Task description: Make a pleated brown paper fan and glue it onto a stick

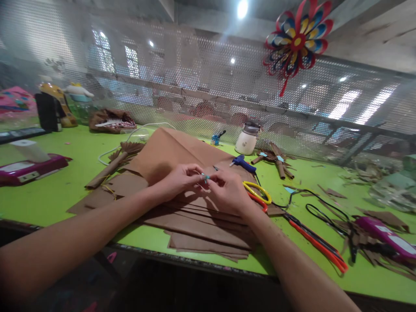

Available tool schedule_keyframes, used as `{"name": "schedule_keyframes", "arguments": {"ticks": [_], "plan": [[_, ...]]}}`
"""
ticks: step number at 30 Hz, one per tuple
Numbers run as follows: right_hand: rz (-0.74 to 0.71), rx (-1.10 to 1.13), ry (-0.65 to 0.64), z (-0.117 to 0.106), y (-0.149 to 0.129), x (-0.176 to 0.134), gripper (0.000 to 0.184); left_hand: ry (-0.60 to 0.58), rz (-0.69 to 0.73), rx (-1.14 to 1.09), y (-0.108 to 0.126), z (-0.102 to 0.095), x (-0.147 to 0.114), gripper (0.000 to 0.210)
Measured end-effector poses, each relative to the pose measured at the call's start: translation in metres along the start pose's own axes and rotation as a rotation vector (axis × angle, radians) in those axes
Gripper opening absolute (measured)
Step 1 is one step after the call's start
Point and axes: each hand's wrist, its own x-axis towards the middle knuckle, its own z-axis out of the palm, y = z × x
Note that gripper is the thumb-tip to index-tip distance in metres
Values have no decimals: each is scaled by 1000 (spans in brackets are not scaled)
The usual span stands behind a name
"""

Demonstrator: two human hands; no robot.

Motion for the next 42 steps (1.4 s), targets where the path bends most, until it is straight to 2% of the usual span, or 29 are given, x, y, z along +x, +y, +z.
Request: {"name": "schedule_keyframes", "arguments": {"ticks": [5,8,10,16,19,26,31,37,42], "plan": [[266,407,-81,4,5,1,32,53,182,292,-6,2,4,11],[331,564,-103,4,5,0,35,72,324,432,-7,2,3,10],[342,615,-117,4,4,0,32,79,348,428,-6,1,2,11],[327,629,-99,1,3,0,27,19,138,52,-1,1,0,17],[367,634,-103,-1,2,-1,25,3,70,-52,-3,0,0,17],[405,683,-121,-4,5,0,21,-73,56,-178,-12,-7,6,24],[381,704,-122,-3,8,0,24,-134,-26,-216,-11,-7,5,23],[378,792,-158,-5,7,0,23,-96,-28,-197,-10,-8,4,21],[379,866,-187,-10,6,1,21,-123,-30,-203,-12,-10,6,21]]}}
